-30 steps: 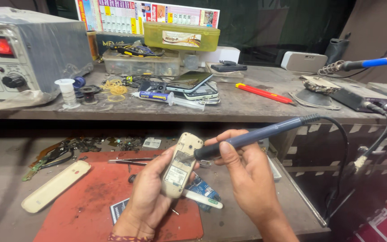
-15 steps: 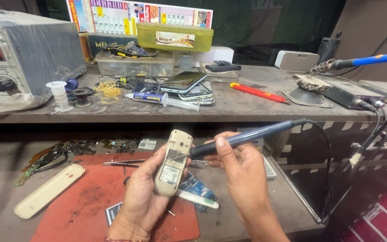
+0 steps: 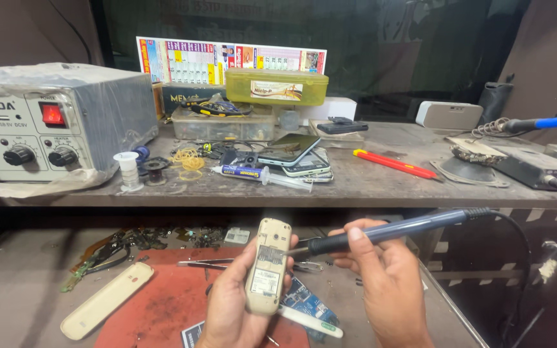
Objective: The person cleans a small electronic component with a toothbrush and then uses a hot air gun to heat the back of a mobile phone casing. They also use tweezers to manipulate small parts on the workbench.
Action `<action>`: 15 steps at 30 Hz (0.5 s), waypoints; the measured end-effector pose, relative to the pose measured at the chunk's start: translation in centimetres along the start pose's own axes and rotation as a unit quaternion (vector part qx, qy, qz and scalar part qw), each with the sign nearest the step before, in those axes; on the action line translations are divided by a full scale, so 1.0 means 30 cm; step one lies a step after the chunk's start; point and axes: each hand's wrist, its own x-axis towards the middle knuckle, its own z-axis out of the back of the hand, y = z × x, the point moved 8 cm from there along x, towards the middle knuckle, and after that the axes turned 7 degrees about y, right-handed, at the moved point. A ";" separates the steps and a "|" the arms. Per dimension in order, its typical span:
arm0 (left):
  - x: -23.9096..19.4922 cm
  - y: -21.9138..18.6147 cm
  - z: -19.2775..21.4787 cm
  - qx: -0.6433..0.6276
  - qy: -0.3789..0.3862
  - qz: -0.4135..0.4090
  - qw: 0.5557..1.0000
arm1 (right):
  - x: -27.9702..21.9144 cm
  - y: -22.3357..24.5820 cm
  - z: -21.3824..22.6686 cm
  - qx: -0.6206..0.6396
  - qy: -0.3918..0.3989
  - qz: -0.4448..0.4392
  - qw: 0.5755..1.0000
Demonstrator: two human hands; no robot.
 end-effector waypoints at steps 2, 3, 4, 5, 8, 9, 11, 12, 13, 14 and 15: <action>0.003 0.001 0.021 -0.007 -0.020 -0.007 1.000 | 0.004 -0.015 0.003 -0.003 0.001 -0.006 1.000; 0.004 0.002 0.032 -0.011 -0.030 -0.011 0.999 | 0.005 -0.021 0.005 -0.004 0.001 -0.009 1.000; 0.002 0.008 0.049 -0.018 -0.053 -0.006 0.998 | 0.004 -0.025 0.003 -0.007 0.005 -0.006 1.000; 0.002 0.015 0.065 -0.024 -0.076 0.000 0.997 | 0.004 -0.027 0.000 -0.009 0.009 -0.003 1.000; 0.003 0.020 0.085 -0.036 -0.094 -0.002 0.995 | 0.003 -0.021 -0.011 -0.041 0.028 0.012 0.999; 0.003 0.019 0.085 -0.039 -0.092 -0.005 0.995 | 0.002 -0.017 -0.016 -0.055 0.035 0.017 0.998; 0.005 0.020 0.086 -0.033 -0.097 0.000 0.995 | -0.002 -0.013 -0.028 -0.050 0.044 0.029 0.997; 0.004 0.021 0.086 -0.031 -0.100 0.003 0.994 | -0.005 -0.011 -0.034 -0.047 0.049 0.034 0.997; 0.004 0.021 0.083 -0.031 -0.098 0.003 0.995 | -0.006 -0.009 -0.037 -0.052 0.051 0.037 0.997; 0.002 0.020 0.081 -0.030 -0.097 0.003 0.995 | -0.007 -0.007 -0.039 -0.057 0.054 0.040 0.996; 0.000 0.020 0.079 -0.029 -0.095 0.004 0.995 | -0.009 -0.006 -0.042 -0.062 0.056 0.042 0.996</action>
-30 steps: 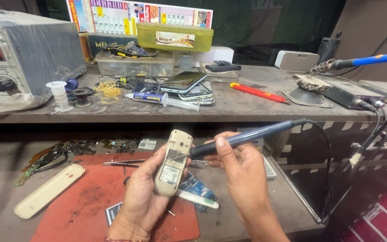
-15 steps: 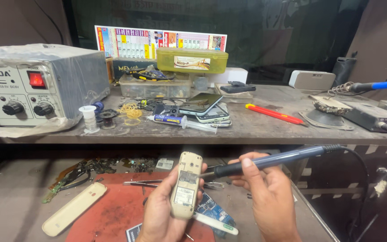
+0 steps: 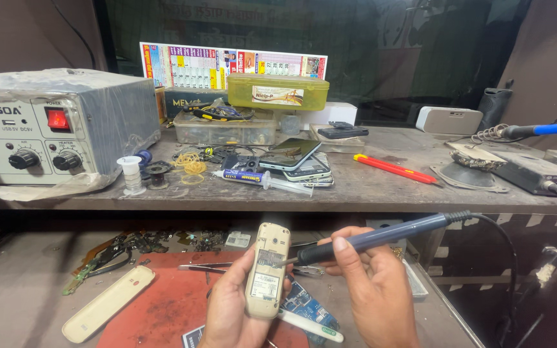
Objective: The person cleans a small electronic component with a toothbrush and then uses a hot air gun to heat the back of a mobile phone casing. They also use tweezers to manipulate small parts on the workbench.
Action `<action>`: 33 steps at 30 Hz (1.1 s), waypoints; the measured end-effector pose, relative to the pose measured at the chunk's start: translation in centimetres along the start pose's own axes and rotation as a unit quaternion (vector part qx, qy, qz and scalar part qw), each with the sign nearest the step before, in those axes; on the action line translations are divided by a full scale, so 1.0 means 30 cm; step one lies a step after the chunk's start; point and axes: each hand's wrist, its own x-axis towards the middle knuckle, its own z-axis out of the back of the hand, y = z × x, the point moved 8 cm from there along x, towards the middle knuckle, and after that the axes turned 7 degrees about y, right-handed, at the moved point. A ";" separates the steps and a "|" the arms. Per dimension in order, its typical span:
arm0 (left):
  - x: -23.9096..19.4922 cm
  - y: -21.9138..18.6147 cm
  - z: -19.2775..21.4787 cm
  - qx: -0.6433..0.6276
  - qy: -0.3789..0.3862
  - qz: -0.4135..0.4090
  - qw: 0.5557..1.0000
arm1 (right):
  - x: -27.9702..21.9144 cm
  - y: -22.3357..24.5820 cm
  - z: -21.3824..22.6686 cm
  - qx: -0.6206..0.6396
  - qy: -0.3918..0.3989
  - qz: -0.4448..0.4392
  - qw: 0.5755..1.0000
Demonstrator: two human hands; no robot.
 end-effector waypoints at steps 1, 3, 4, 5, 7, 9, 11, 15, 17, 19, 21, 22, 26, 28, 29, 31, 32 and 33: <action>0.000 -0.001 -0.003 0.001 0.003 0.000 1.000 | 0.000 -0.001 -0.003 0.002 0.001 0.001 1.000; 0.000 -0.004 -0.010 0.004 0.010 -0.001 1.000 | 0.002 -0.003 -0.010 0.006 0.003 0.003 1.000; -0.001 -0.003 -0.011 0.003 0.007 0.002 1.000 | 0.002 -0.005 -0.009 0.008 0.001 0.000 1.000; -0.003 -0.002 -0.010 0.003 0.004 0.005 1.000 | 0.000 -0.009 -0.009 0.011 -0.001 -0.004 1.000; -0.005 -0.002 -0.011 0.005 0.002 0.006 1.000 | -0.001 -0.012 -0.008 0.016 -0.002 -0.006 1.000; -0.005 -0.004 -0.015 0.011 0.005 0.004 1.000 | -0.001 -0.012 -0.008 0.021 0.001 -0.005 1.000; -0.007 -0.003 -0.011 0.008 -0.004 0.007 1.000 | -0.002 -0.004 -0.010 0.011 0.011 0.007 1.000; -0.006 -0.002 -0.007 0.006 -0.006 0.007 1.000 | -0.002 0.006 -0.012 0.007 0.021 0.015 1.000; -0.004 -0.003 -0.006 0.009 -0.006 0.004 1.000 | -0.001 0.003 -0.002 0.016 0.006 0.004 1.000; -0.003 -0.005 -0.005 0.011 -0.015 0.003 1.000 | 0.003 0.001 0.010 0.030 -0.009 -0.013 0.999; -0.002 -0.011 -0.005 0.013 -0.032 0.004 0.999 | 0.009 0.003 0.028 0.052 -0.023 -0.036 0.998; -0.004 -0.022 -0.008 0.032 -0.035 0.001 0.999 | 0.007 0.008 0.035 0.059 -0.031 -0.037 0.997; -0.015 -0.091 -0.012 0.124 -0.070 0.016 0.990 | 0.014 0.020 0.057 0.069 -0.042 -0.037 0.996; -0.045 -0.143 -0.008 0.197 -0.092 0.032 0.976 | 0.004 0.011 0.057 0.070 -0.039 -0.038 0.996; -0.064 -0.180 -0.008 0.244 -0.096 0.037 0.964 | 0.004 0.005 0.052 0.072 -0.037 -0.038 0.996; -0.095 -0.232 -0.020 0.319 -0.071 0.054 0.944 | 0.003 -0.004 0.042 0.083 -0.034 -0.038 0.995; -0.107 -0.249 -0.031 0.347 -0.042 0.066 0.934 | 0.004 -0.007 0.036 0.092 -0.033 -0.039 0.994; -0.119 -0.257 -0.038 0.373 -0.014 0.080 0.924 | 0.001 -0.010 0.034 0.098 -0.032 -0.042 0.994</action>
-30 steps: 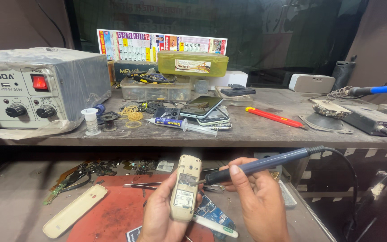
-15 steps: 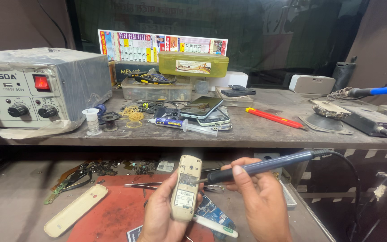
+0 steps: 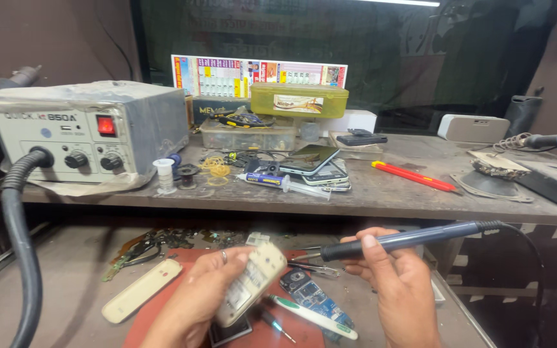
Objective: The person cleans a small electronic component with a toothbrush and then uses a hot air gun to heat the back of a mobile phone casing. They also use tweezers to manipulate small parts on the workbench.
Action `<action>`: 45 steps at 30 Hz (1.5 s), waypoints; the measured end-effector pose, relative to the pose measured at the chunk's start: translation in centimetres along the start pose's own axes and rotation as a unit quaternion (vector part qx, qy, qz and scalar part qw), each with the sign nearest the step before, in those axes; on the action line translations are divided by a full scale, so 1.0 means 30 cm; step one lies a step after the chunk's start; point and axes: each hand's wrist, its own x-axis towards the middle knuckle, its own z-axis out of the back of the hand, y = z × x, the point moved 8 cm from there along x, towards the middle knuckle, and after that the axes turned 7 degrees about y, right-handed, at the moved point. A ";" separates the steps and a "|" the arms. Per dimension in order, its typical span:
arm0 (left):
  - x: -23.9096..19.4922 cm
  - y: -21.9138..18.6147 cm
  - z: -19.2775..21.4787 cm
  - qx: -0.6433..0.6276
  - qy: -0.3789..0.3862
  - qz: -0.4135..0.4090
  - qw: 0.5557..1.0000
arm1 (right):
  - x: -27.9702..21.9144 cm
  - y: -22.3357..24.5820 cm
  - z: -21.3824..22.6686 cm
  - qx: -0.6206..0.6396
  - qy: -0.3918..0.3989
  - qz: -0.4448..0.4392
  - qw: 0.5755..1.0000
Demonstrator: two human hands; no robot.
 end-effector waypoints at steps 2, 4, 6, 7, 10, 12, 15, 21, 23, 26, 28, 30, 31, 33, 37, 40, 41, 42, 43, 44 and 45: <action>-0.026 -0.003 0.041 0.066 -0.022 0.027 0.997 | 0.000 -0.003 -0.009 0.008 0.005 -0.001 1.000; -0.042 -0.011 0.076 0.112 -0.042 0.046 0.992 | -0.006 -0.002 -0.015 0.010 0.011 0.000 1.000; -0.057 -0.027 0.108 0.140 -0.060 0.054 0.987 | -0.012 0.006 -0.024 0.008 0.019 0.004 1.000; -0.068 -0.036 0.121 0.169 -0.065 0.058 0.982 | -0.014 0.010 -0.027 0.004 0.020 0.004 1.000; -0.107 -0.037 0.145 0.217 -0.072 0.085 0.970 | -0.027 0.017 -0.040 -0.009 0.028 0.000 1.000; -0.139 -0.018 0.156 0.201 -0.070 0.119 0.970 | -0.031 0.020 -0.054 -0.018 0.040 -0.001 0.999; -0.167 0.009 0.163 0.208 -0.077 0.137 0.965 | -0.042 0.011 -0.085 -0.013 0.051 -0.022 0.998; -0.172 0.051 0.127 0.240 -0.041 0.116 0.963 | -0.065 0.001 -0.157 0.001 0.088 -0.012 0.996; -0.174 0.047 0.115 0.258 -0.054 0.105 0.959 | -0.070 -0.001 -0.162 -0.001 0.090 -0.011 0.996; -0.182 0.025 0.077 0.298 -0.061 0.092 0.948 | -0.074 -0.001 -0.159 -0.011 0.077 -0.017 0.997; -0.194 -0.003 0.047 0.349 -0.077 0.087 0.930 | -0.076 0.003 -0.160 -0.015 0.070 -0.020 0.997; -0.209 -0.030 0.013 0.418 -0.106 0.084 0.898 | -0.080 0.011 -0.160 -0.014 0.068 -0.021 0.997; -0.212 -0.039 -0.002 0.416 -0.115 0.085 0.898 | -0.081 0.011 -0.158 -0.017 0.066 -0.028 0.997; -0.209 -0.050 -0.030 0.411 -0.129 0.085 0.898 | -0.086 0.014 -0.148 -0.023 0.058 -0.041 0.997; -0.180 -0.055 -0.075 0.441 -0.135 0.070 0.885 | -0.089 0.040 -0.133 -0.040 0.053 -0.028 0.997; -0.152 -0.040 -0.102 0.447 -0.125 0.032 0.885 | -0.096 0.057 -0.109 -0.060 0.055 -0.021 0.996; -0.146 -0.036 -0.111 0.457 -0.124 0.016 0.881 | -0.098 0.060 -0.098 -0.059 0.054 -0.021 0.997; -0.134 -0.040 -0.118 0.468 -0.124 -0.003 0.875 | -0.095 0.065 -0.089 -0.056 0.054 -0.017 0.997; -0.129 -0.046 -0.123 0.481 -0.122 -0.022 0.868 | -0.094 0.067 -0.077 -0.059 0.051 -0.019 0.997; -0.129 -0.052 -0.126 0.493 -0.119 -0.042 0.861 | -0.093 0.069 -0.064 -0.063 0.048 -0.021 0.997; -0.127 -0.056 -0.131 0.505 -0.116 -0.062 0.853 | -0.091 0.070 -0.050 -0.067 0.044 -0.023 0.996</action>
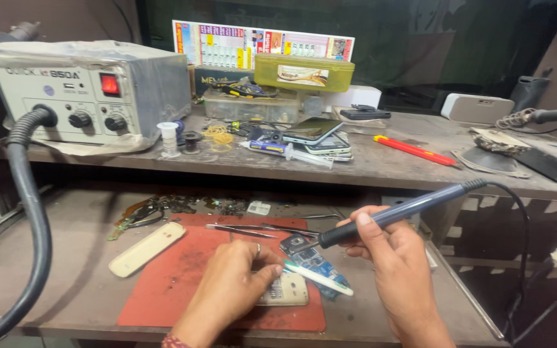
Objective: The person cleans a small electronic component with a toothbrush and then uses a hot air gun to heat the back of a mobile phone casing. They also use tweezers to manipulate small parts on the workbench.
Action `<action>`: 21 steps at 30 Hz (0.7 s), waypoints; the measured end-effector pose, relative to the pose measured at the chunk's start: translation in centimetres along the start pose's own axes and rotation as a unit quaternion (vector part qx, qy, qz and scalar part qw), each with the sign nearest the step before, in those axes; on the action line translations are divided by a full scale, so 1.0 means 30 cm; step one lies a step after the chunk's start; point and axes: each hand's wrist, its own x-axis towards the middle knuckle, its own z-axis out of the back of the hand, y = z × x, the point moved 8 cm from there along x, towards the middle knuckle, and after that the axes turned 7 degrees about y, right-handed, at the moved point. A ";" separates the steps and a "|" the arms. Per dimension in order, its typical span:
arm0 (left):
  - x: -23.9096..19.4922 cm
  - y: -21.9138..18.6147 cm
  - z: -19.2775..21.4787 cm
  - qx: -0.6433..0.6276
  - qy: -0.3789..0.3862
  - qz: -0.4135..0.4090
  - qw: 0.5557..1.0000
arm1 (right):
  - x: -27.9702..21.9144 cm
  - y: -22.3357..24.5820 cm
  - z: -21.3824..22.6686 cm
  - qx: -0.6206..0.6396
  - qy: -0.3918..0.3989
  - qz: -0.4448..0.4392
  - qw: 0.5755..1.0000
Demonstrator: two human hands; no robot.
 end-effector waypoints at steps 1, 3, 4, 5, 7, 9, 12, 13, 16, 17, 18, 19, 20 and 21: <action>-0.006 0.000 -0.007 -0.010 -0.001 -0.013 1.000 | -0.004 -0.003 0.012 -0.007 -0.001 0.000 1.000; -0.008 0.001 -0.009 -0.027 -0.006 -0.040 0.999 | 0.000 -0.002 0.025 -0.018 -0.002 0.005 1.000; -0.007 0.000 -0.011 -0.036 -0.016 -0.054 0.998 | 0.003 -0.003 0.026 -0.017 -0.002 0.003 1.000; -0.014 0.000 -0.020 -0.045 -0.026 -0.066 0.996 | 0.001 -0.006 0.024 -0.016 -0.001 0.001 1.000; -0.023 -0.002 -0.041 -0.043 -0.045 -0.090 0.994 | 0.000 -0.008 0.016 -0.015 0.003 0.001 1.000; -0.024 -0.011 -0.057 -0.021 -0.063 -0.111 0.992 | 0.002 -0.007 0.007 -0.017 0.007 0.005 1.000; -0.027 -0.019 -0.059 -0.022 -0.044 -0.127 0.991 | -0.001 -0.012 0.005 -0.037 0.003 -0.001 0.999; -0.029 -0.020 -0.053 -0.026 -0.043 -0.123 0.991 | -0.003 -0.011 0.005 -0.042 0.008 0.005 0.999; -0.035 -0.010 -0.018 -0.032 -0.018 -0.085 0.996 | -0.007 -0.017 0.002 -0.052 0.023 0.016 0.998; -0.035 0.002 -0.008 -0.028 0.005 -0.056 0.998 | -0.003 -0.020 0.002 -0.052 0.026 0.018 0.998; -0.036 0.015 0.001 -0.024 0.027 -0.028 0.999 | -0.001 -0.024 0.000 -0.053 0.029 0.020 0.998; -0.042 0.005 0.018 -0.019 0.039 -0.046 0.998 | 0.001 -0.028 -0.002 -0.050 0.032 0.022 0.998; -0.049 -0.002 0.036 -0.015 0.051 -0.063 0.997 | 0.002 -0.032 -0.006 -0.046 0.035 0.025 0.998; -0.055 -0.011 0.045 -0.009 0.063 -0.081 0.995 | 0.002 -0.037 -0.010 -0.043 0.038 0.027 0.998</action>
